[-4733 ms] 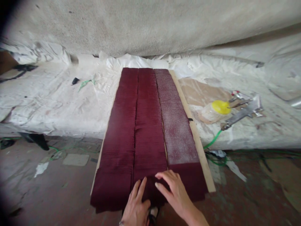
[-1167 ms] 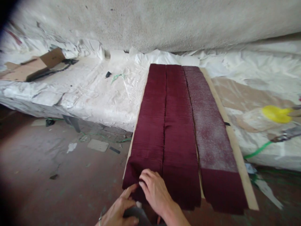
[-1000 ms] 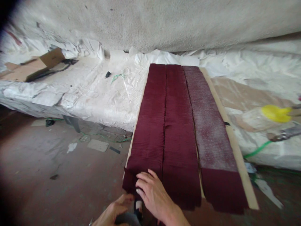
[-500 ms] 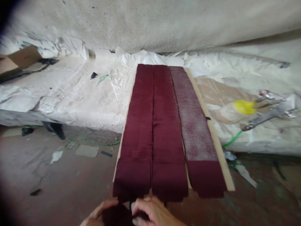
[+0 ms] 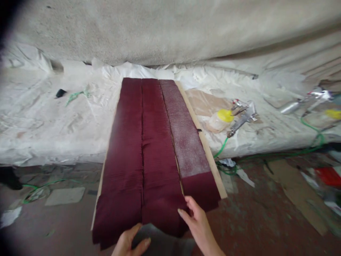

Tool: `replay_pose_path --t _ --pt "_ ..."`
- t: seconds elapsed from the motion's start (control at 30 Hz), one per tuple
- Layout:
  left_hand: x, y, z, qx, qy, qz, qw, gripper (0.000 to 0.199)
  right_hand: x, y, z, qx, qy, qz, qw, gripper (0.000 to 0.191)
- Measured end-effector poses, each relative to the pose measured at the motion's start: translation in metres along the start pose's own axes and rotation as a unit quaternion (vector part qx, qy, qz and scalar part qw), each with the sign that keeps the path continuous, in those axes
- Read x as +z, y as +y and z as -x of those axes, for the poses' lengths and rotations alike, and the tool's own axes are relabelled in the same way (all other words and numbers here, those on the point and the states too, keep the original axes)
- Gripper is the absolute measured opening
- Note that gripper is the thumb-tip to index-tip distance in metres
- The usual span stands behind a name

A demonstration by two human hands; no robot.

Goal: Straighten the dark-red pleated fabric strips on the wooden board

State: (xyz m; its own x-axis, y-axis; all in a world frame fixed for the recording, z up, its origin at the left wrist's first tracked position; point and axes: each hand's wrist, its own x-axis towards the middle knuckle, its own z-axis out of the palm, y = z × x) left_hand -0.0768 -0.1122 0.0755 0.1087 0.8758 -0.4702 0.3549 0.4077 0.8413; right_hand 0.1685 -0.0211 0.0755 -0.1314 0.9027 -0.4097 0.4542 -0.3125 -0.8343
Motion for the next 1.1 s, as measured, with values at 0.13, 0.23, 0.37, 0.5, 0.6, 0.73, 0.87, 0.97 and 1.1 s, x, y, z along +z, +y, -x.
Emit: replay_pose_path --t 0.13,0.23,0.37,0.5,0.6,0.73,0.87,0.97,1.1 --pt "-0.001 0.014 -0.017 -0.018 -0.005 -0.013 1.0 0.03 0.001 0.001 -0.016 -0.035 0.02 0.052 0.998 0.041" --pt "-0.003 0.018 -0.018 -0.038 0.022 -0.028 0.999 0.027 0.008 0.005 -0.023 -0.061 0.038 0.095 0.993 0.039" --pt "-0.001 0.016 -0.02 -0.061 0.053 -0.034 0.996 0.026 0.015 0.012 -0.026 -0.085 0.052 0.139 0.985 0.039" --pt "0.003 0.013 -0.021 -0.062 0.097 -0.055 0.992 0.027 0.017 0.016 -0.025 -0.079 0.065 0.159 0.982 0.041" --pt "0.004 0.013 -0.022 -0.059 0.125 -0.071 0.988 0.026 0.019 0.017 -0.025 -0.086 0.081 0.168 0.979 0.042" --pt "0.002 0.018 -0.025 -0.065 0.131 -0.084 0.986 0.026 0.023 0.017 -0.027 -0.079 0.082 0.161 0.98 0.039" --pt "0.002 0.022 -0.023 -0.068 0.114 -0.09 0.987 0.022 0.026 0.016 -0.028 -0.062 0.076 0.141 0.985 0.038" --pt "0.0 0.021 -0.015 -0.063 0.139 -0.091 0.984 0.023 0.028 0.014 -0.028 -0.051 0.078 0.144 0.985 0.037" --pt "-0.008 0.019 -0.008 -0.018 -0.002 -0.05 0.999 0.021 0.028 0.012 -0.028 -0.043 0.082 0.155 0.984 0.039"
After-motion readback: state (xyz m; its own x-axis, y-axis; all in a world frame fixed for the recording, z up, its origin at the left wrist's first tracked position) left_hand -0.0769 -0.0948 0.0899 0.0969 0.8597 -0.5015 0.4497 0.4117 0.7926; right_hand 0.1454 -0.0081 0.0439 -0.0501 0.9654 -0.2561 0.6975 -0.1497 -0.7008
